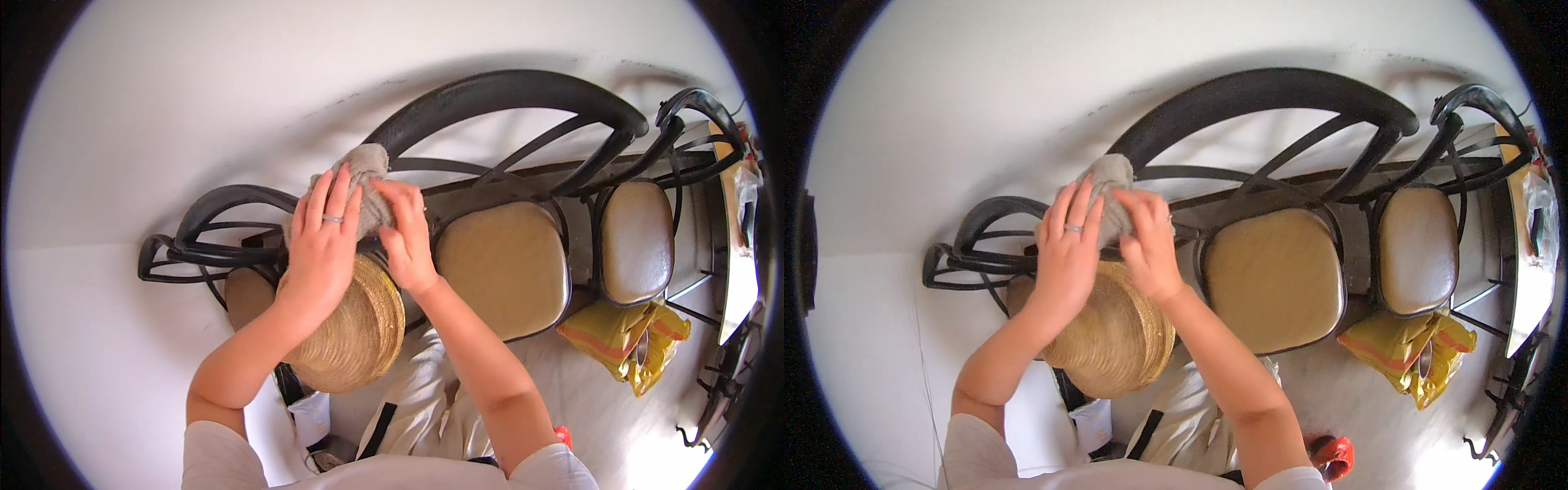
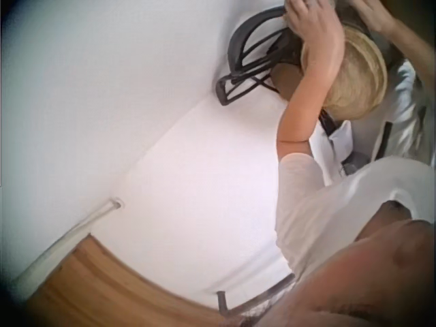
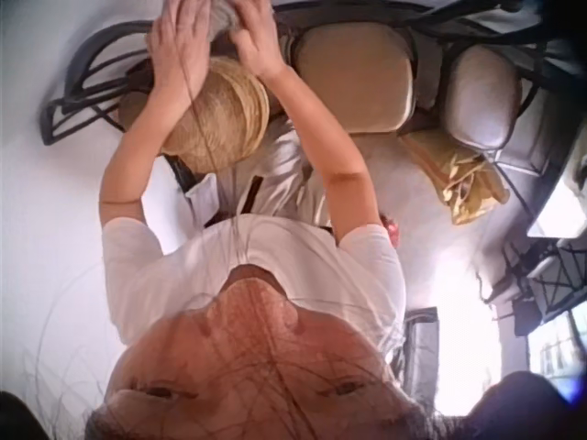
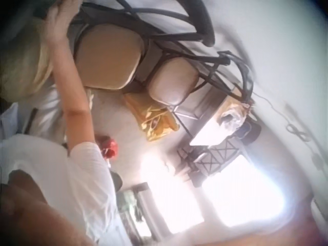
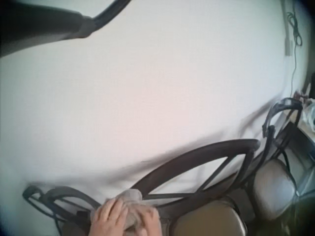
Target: The person washes a cloth in a sink and wrings it out. They then wipe the surface of a round dining table and the seats and backs of several chairs using the damp cloth.
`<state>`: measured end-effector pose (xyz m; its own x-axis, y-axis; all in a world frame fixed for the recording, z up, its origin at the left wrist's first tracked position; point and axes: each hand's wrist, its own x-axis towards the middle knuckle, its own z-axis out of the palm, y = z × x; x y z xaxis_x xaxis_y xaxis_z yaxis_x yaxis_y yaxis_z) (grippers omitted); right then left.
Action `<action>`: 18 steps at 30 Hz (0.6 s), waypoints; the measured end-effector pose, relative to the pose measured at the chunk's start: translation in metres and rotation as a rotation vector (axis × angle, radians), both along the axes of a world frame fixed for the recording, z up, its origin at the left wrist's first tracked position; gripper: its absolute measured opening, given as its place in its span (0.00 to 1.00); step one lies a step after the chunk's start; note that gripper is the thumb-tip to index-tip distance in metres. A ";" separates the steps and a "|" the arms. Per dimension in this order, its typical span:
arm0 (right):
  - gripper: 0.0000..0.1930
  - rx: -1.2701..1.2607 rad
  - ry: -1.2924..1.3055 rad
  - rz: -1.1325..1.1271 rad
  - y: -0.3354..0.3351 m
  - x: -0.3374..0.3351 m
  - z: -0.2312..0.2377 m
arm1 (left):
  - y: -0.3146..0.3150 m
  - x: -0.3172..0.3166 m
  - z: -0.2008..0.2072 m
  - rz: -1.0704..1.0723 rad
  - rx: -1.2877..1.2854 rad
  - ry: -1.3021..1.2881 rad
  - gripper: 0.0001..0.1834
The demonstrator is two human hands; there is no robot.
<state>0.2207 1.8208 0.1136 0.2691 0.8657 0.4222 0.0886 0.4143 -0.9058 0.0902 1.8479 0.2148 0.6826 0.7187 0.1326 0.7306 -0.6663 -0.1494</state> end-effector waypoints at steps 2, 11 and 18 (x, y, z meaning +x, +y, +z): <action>0.25 -0.065 0.044 -0.106 -0.003 -0.011 -0.022 | -0.004 0.015 -0.028 -0.001 0.071 -0.005 0.26; 0.18 -0.358 -0.036 -0.224 -0.030 -0.008 -0.168 | -0.019 0.033 -0.188 -0.175 0.243 0.317 0.26; 0.16 -0.405 -0.001 -0.325 -0.041 -0.007 -0.229 | -0.029 0.052 -0.256 -0.229 0.215 0.665 0.30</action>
<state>0.2134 1.7802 -0.1149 0.5513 0.8312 0.0712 0.1551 -0.0182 -0.9877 0.1427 1.8186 -0.0412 0.7978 0.5530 -0.2401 0.2858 -0.6976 -0.6570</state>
